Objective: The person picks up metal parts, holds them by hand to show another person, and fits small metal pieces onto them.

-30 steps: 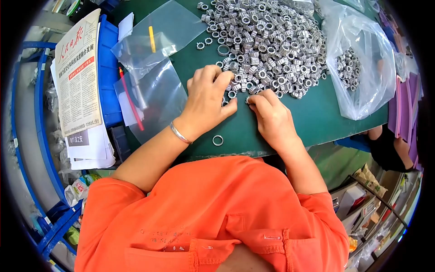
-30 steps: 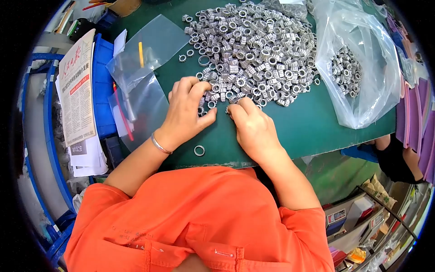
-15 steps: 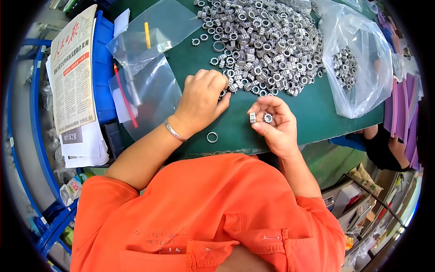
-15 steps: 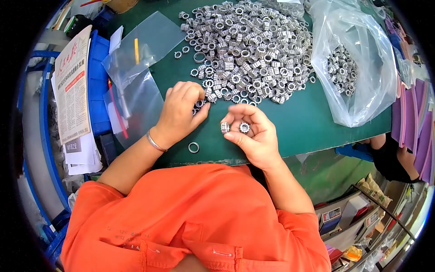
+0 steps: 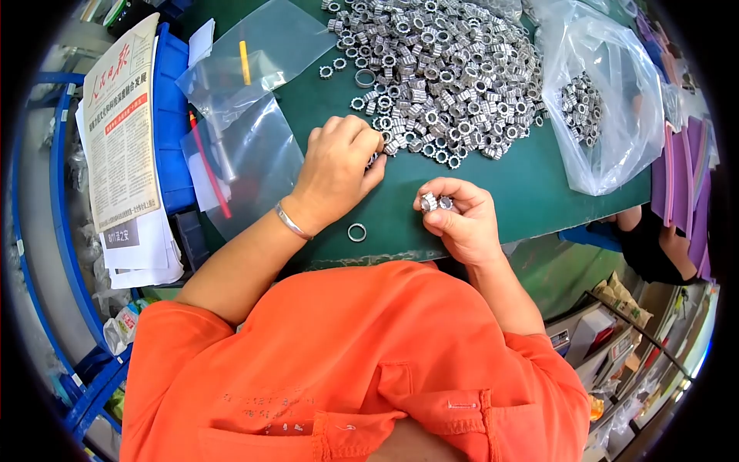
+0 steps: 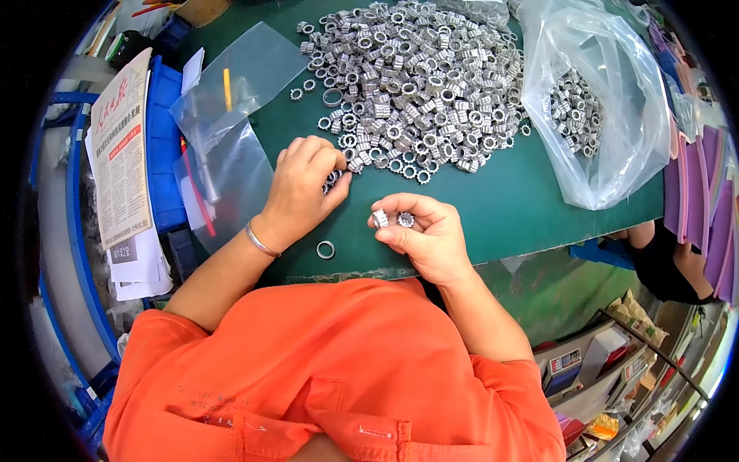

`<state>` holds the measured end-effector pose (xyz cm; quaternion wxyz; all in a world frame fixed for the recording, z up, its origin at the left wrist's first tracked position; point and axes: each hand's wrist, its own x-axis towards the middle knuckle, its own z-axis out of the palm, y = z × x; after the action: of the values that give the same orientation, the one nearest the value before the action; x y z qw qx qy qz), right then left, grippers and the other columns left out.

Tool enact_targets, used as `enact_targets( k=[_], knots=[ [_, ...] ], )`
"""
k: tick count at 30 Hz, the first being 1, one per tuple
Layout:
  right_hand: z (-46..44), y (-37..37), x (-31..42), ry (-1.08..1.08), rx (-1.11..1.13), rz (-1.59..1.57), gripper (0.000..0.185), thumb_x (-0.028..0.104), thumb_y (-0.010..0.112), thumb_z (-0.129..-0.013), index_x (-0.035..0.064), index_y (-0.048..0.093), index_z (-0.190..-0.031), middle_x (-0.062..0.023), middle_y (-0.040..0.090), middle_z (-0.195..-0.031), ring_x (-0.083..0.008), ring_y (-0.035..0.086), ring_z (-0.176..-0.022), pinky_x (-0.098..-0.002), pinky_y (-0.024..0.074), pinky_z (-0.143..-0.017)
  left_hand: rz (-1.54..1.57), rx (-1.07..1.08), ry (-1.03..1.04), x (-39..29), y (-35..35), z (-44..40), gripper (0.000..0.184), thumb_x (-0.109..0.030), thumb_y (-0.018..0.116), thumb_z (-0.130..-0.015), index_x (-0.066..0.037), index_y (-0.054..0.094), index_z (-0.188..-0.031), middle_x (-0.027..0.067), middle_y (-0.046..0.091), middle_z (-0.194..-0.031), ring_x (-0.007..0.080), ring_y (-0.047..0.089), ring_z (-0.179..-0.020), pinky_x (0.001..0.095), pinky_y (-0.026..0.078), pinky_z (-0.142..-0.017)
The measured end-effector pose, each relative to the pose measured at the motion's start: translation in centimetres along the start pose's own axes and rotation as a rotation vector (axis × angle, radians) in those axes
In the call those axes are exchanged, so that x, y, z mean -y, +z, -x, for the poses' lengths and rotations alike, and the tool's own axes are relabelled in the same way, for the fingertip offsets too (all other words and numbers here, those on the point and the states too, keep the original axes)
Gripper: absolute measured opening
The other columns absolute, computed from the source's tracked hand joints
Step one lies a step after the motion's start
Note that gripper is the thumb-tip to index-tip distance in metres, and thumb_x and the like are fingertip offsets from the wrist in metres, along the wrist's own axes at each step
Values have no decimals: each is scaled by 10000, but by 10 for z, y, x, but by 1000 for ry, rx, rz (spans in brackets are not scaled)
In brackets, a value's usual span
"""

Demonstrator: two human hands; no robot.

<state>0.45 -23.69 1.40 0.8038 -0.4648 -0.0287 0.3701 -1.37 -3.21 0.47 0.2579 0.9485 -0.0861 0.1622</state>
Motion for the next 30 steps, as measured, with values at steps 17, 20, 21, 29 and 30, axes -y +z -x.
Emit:
enact_targets(
  k=[17,20,21,29,30],
  knots=[
    [-4,1,-2,18,-35,-165,184,26,526,-861,-30,539,-1036,-182,627,-892,-69,449,-540,-182,374,-459,91,-84,37,9,0,-4,205,-30,674,-627,-60,545,-784,83,499,-838,265,497,-800,346,419,-688],
    [-5,-1,0,34,-28,-203,164,5,509,-846,-31,541,-1003,-198,619,-914,-81,475,-543,-185,375,-436,64,20,15,4,-9,2,244,-140,710,-666,-70,573,-856,85,510,-923,269,488,-877,362,400,-748],
    [-5,-1,3,6,31,-277,158,-7,502,-832,-31,542,-983,-198,614,-913,-94,496,-553,-185,379,-432,29,64,-8,1,-14,4,282,-183,723,-681,-69,581,-897,93,513,-981,274,483,-921,366,387,-780],
    [-44,8,12,-689,-174,1410,162,36,638,-755,54,620,-915,-98,546,-740,-251,575,-633,-336,471,-542,-13,56,-2,-1,-9,6,271,-116,711,-668,-70,534,-868,85,484,-891,268,475,-846,357,391,-723],
    [-45,9,12,-650,-184,1547,168,49,640,-753,53,607,-918,-101,542,-755,-276,577,-647,-356,479,-551,-18,50,0,0,-8,5,271,-116,711,-668,-70,534,-868,85,484,-891,268,475,-846,357,391,-723]
  ],
)
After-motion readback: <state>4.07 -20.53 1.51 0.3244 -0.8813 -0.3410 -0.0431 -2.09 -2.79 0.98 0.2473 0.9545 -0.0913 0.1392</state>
